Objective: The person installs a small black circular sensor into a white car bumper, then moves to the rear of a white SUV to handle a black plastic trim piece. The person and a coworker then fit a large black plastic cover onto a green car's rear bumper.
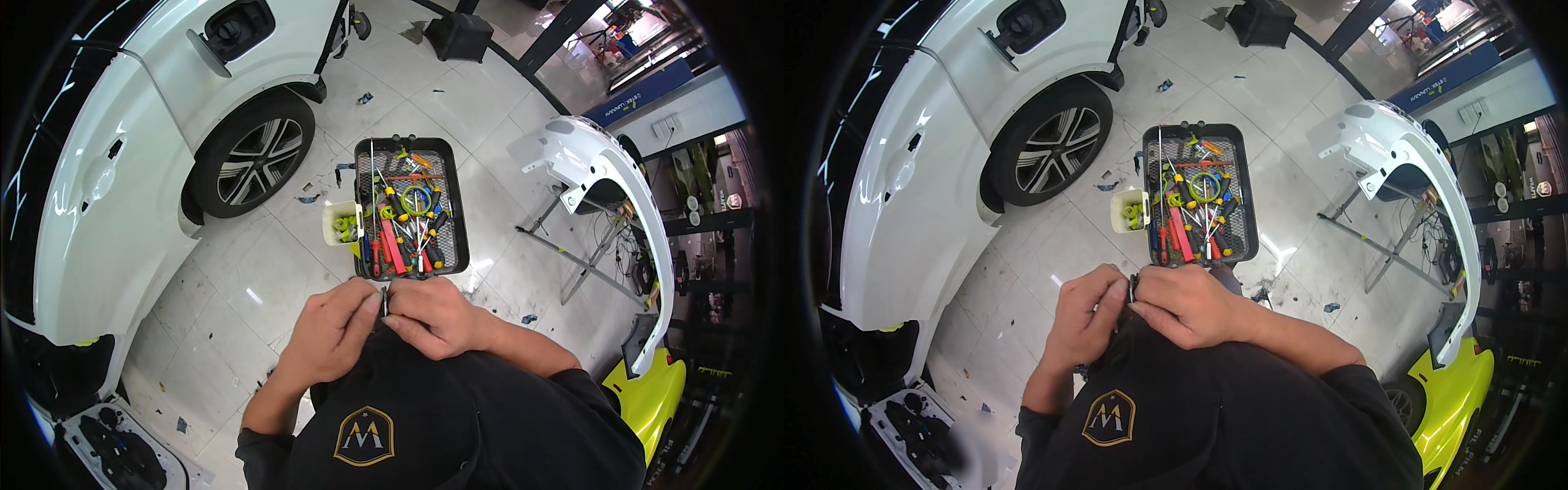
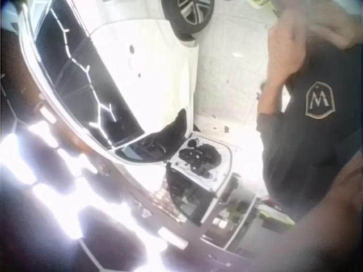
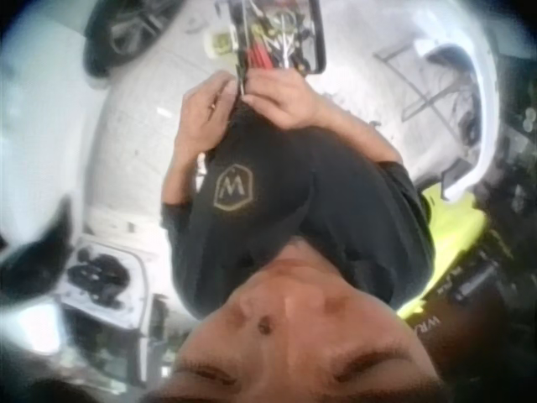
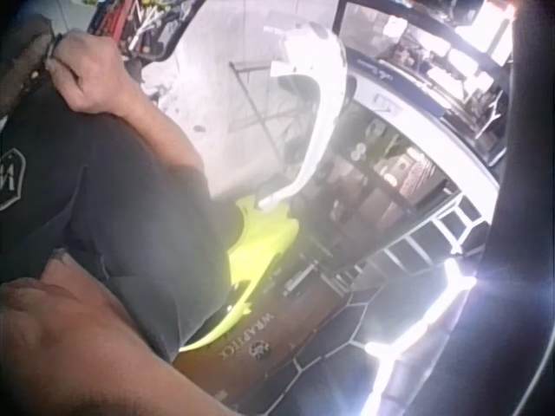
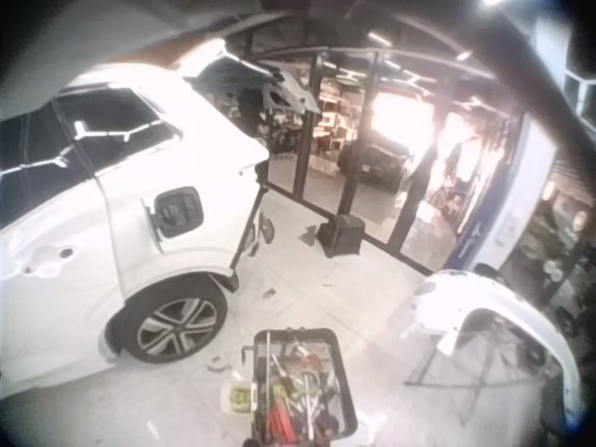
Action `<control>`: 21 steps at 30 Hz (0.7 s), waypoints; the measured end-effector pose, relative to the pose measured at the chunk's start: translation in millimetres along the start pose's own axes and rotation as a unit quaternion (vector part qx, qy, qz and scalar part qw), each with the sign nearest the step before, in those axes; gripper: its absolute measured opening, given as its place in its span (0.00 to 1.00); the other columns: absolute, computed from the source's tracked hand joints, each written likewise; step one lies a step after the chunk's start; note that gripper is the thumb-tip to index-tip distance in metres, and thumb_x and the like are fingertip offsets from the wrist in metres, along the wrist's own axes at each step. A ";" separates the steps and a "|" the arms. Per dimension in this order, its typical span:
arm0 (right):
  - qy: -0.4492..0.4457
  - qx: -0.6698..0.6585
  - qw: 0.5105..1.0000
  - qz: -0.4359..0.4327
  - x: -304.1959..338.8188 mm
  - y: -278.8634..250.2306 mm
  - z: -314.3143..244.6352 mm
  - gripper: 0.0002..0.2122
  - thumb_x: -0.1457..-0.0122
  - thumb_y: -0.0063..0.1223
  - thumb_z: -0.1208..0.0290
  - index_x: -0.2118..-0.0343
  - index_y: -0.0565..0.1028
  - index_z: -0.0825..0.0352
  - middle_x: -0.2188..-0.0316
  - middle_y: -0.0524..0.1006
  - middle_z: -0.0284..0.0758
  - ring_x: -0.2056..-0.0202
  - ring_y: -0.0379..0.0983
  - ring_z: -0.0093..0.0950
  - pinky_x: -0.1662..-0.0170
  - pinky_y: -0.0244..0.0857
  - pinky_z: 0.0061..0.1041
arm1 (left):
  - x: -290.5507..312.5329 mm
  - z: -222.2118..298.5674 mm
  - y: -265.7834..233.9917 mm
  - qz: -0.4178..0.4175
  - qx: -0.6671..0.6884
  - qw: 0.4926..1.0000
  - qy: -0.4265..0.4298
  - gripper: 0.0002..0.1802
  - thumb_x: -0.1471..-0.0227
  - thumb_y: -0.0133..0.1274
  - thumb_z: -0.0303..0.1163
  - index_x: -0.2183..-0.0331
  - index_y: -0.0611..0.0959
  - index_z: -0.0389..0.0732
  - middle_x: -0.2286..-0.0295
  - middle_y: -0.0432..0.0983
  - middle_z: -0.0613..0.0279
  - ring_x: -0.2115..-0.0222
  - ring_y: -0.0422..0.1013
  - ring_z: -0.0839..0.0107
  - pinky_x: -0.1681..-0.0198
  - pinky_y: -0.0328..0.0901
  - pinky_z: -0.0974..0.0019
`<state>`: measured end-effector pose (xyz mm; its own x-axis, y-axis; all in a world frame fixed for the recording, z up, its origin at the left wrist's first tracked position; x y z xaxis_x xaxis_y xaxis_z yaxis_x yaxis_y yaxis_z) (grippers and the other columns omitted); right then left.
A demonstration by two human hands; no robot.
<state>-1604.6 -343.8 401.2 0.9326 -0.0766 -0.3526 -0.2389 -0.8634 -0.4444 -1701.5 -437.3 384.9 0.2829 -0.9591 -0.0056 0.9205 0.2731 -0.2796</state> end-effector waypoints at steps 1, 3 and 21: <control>0.007 -0.002 1.000 -0.004 1.0 0.1 1.6 0.05 0.42 0.53 0.77 0.73 0.70 0.69 0.76 0.67 0.39 0.76 0.68 0.40 0.75 0.61 0.36 | 0.3 -0.5 -0.7 -0.005 0.006 1.000 0.004 0.05 0.40 0.48 0.26 0.63 0.75 0.35 0.73 0.72 0.51 0.76 0.71 0.51 0.71 0.66 0.60; 0.005 -0.009 1.000 -0.014 2.1 1.7 1.4 0.05 0.42 0.53 0.76 0.73 0.70 0.69 0.76 0.68 0.39 0.76 0.68 0.41 0.75 0.61 0.36 | 1.5 -0.3 -3.3 -0.010 0.014 1.000 0.013 0.05 0.41 0.49 0.27 0.63 0.76 0.35 0.73 0.72 0.52 0.75 0.71 0.52 0.70 0.66 0.61; -0.031 0.057 0.995 -0.081 11.4 8.4 -2.4 0.05 0.47 0.55 0.76 0.72 0.70 0.69 0.76 0.68 0.39 0.77 0.69 0.40 0.75 0.63 0.35 | 2.1 -13.3 3.6 -0.067 0.054 0.994 -0.063 0.01 0.52 0.55 0.18 0.72 0.80 0.31 0.77 0.78 0.60 0.78 0.76 0.77 0.72 0.71 0.73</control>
<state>-1595.4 -353.1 395.4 0.9437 0.0925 -0.3177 -0.1200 -0.7991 -0.5891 -1701.2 -439.3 371.1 0.1805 -0.9725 0.1471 0.9739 0.1559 -0.1649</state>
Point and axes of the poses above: each hand's wrist, its own x-axis away from the middle knuckle, its own y-axis out of the palm, z = x × y, the point moved 7 cm from there along -x, towards the middle knuckle
